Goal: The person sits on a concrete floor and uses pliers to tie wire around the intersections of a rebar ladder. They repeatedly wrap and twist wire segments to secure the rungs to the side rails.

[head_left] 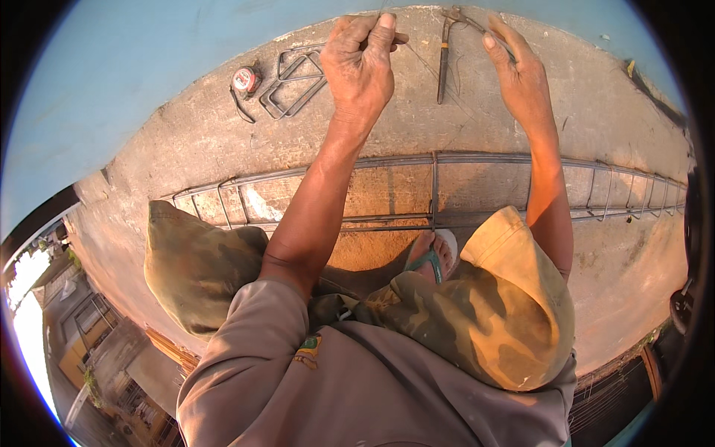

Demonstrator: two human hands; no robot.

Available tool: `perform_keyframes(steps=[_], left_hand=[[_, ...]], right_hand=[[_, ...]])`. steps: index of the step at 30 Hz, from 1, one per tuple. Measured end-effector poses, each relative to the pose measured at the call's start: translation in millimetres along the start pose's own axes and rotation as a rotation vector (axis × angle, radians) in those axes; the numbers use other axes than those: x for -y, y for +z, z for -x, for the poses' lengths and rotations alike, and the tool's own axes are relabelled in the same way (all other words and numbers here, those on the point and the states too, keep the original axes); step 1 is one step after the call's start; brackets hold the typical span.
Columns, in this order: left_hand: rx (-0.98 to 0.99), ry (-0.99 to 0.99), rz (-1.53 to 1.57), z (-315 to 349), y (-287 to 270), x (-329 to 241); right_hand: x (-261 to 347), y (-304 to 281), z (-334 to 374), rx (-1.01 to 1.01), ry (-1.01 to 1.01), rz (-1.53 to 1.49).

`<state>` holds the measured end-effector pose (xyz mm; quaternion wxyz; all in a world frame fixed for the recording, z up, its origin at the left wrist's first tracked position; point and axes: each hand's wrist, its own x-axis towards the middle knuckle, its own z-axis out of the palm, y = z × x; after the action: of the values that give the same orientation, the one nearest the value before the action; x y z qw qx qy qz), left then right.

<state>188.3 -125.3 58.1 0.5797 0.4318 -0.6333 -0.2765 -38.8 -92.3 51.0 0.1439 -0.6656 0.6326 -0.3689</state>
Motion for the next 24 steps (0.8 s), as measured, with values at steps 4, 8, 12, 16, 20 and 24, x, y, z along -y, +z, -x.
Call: perform_keyframes(steps=[4,8,12,16,20,24], left_hand=[[-0.048,0.002,0.185,23,31,-8],[0.227,-0.590,0.334,31,22,-19],[0.207,-0.340,0.101,53,36,4],[0.171,-0.799,0.605,65,48,16],[0.078,-0.847,0.692,78,57,26],[0.304,-0.742,0.418,95,57,56]], right_hand=[[52,14,21,0.267,0.226,-0.544],[67,16,50,0.267,0.441,-0.391],[1,32,81,0.243,0.220,-0.109],[-9,34,92,0.345,0.410,-0.137],[-24,43,103,0.336,0.297,-0.148],[-46,56,120,0.361,0.322,-0.039]])
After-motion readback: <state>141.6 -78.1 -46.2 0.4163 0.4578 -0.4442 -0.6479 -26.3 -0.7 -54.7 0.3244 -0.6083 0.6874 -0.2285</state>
